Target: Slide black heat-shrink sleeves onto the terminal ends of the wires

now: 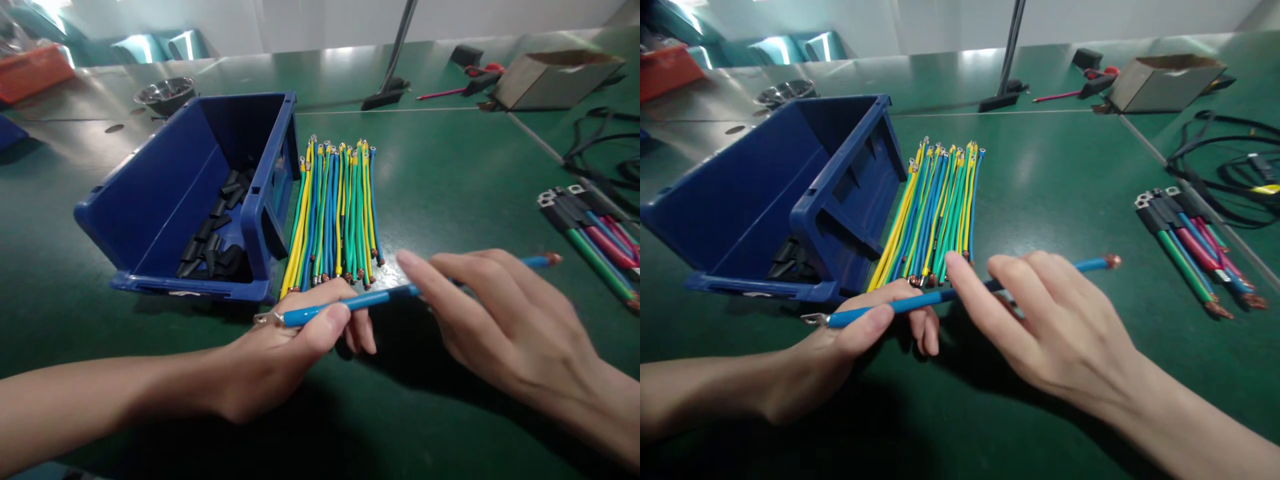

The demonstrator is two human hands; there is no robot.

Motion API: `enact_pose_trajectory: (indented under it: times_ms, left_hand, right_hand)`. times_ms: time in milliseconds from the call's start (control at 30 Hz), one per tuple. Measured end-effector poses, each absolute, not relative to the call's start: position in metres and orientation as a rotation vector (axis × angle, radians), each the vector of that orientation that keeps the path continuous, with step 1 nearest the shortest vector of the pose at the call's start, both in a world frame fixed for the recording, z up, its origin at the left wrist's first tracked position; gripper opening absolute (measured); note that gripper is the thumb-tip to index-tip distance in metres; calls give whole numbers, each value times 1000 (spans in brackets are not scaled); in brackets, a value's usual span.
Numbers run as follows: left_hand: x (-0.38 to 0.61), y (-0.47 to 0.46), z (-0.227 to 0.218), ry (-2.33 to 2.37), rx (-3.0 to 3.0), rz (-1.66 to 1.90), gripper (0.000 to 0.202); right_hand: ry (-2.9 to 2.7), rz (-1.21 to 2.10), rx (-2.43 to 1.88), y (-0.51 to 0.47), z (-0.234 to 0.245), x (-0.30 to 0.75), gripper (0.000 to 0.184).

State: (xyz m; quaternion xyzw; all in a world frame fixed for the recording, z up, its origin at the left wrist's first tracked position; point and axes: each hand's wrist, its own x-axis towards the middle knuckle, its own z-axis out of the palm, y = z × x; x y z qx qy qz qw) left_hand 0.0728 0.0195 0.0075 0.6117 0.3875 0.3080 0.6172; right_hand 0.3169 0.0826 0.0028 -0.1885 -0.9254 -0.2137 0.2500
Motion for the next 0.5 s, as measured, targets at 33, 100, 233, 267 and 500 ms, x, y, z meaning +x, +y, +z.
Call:
enact_pose_trajectory:
  times_ms: [33,100,233,267,500]
  left_hand:
    - [72,20,9,863,1438,682,43]
    - [69,20,9,779,1414,688,44]
    - [68,15,3,741,1163,821,43]
    - [68,15,2,755,1125,818,42]
    - [70,19,13,753,1329,629,48]
  right_hand:
    - [-2542,-534,-480,80,2,316,39]
    - [-2562,-519,-466,78,1,317,34]
    - [-2507,-591,-459,85,3,326,18]
    - [-2511,-577,-439,87,2,328,18]
    - [-2565,-385,-373,77,-7,323,27]
